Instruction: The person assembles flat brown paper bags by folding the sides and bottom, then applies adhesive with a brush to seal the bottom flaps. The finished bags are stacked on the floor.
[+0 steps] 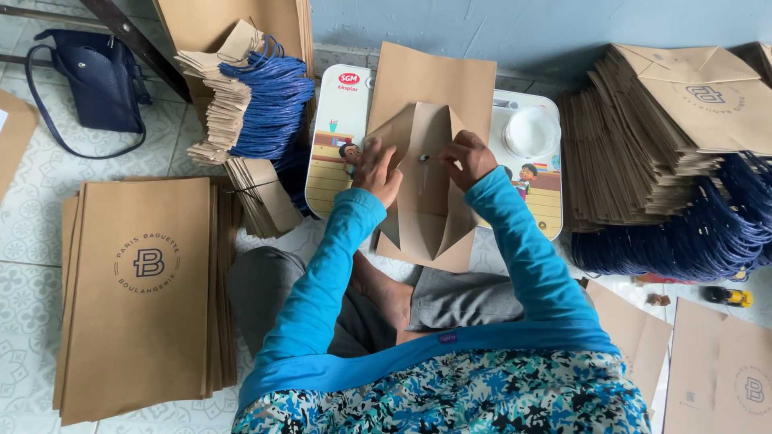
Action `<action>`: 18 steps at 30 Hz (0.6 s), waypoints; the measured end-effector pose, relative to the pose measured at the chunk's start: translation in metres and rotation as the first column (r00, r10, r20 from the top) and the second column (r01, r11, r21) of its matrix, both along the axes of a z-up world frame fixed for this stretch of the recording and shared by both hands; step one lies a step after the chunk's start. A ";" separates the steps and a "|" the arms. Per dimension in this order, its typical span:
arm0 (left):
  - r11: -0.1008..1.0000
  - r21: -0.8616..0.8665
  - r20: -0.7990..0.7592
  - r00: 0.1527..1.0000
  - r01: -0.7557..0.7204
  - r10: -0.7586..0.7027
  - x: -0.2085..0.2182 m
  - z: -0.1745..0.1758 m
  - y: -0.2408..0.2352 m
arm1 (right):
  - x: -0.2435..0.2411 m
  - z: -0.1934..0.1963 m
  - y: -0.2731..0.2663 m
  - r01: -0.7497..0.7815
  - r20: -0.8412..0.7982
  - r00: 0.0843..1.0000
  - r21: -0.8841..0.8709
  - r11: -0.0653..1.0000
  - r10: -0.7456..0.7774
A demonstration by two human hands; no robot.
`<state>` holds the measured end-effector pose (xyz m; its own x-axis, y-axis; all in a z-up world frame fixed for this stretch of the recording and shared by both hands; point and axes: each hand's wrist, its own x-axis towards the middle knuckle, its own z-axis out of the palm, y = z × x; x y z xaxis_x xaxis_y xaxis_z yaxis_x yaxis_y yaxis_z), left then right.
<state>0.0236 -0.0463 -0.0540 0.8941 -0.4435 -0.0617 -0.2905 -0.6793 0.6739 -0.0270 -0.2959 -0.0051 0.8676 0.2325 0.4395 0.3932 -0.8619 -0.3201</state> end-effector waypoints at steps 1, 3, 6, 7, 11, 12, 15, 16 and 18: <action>1.000 -0.001 -0.001 1.000 0.000 0.000 -0.001 -0.001 0.000 | -0.002 0.003 0.004 0.000 -0.001 1.000 -0.001 1.000 0.000; 1.000 0.013 0.026 1.000 0.010 -0.010 -0.001 -0.003 -0.001 | -0.006 0.008 0.011 -0.107 -0.118 0.988 -0.017 0.994 0.104; 1.000 0.027 0.067 0.998 0.009 -0.011 -0.003 0.006 0.000 | 0.005 0.027 -0.008 -0.150 -0.146 0.979 -0.064 0.987 0.139; 1.000 0.023 0.065 0.998 0.010 -0.011 0.000 -0.012 -0.002 | 0.015 0.020 -0.012 -0.149 -0.149 0.979 -0.067 0.987 0.138; 0.976 0.215 0.328 0.940 0.028 -0.099 -0.008 -0.021 0.004 | 0.041 0.008 0.002 -0.002 -0.181 0.976 -0.553 0.833 -0.118; 0.967 0.252 0.377 0.917 0.030 -0.127 -0.016 -0.008 0.009 | 0.045 0.009 0.012 0.016 -0.184 0.966 -0.664 0.747 -0.184; 0.927 0.369 0.491 0.862 -0.073 -0.128 -0.027 -0.010 0.007 | 0.046 0.028 0.064 -0.136 -0.339 0.910 -0.786 0.603 -0.237; 0.927 0.369 0.490 0.862 -0.073 -0.127 -0.028 -0.008 0.007 | 0.050 0.008 0.051 -0.138 -0.340 0.910 -0.786 0.603 -0.236; 0.939 0.332 0.489 0.868 -0.093 -0.087 -0.032 -0.005 0.006 | 0.055 -0.034 0.024 -0.171 -0.417 0.869 -0.759 0.629 -0.267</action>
<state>-0.0085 -0.0399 -0.0594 0.8473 -0.4736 0.2403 -0.5179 -0.8371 0.1762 0.0281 -0.2716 -0.0396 0.9183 0.2360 -0.3180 0.3405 -0.8806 0.3296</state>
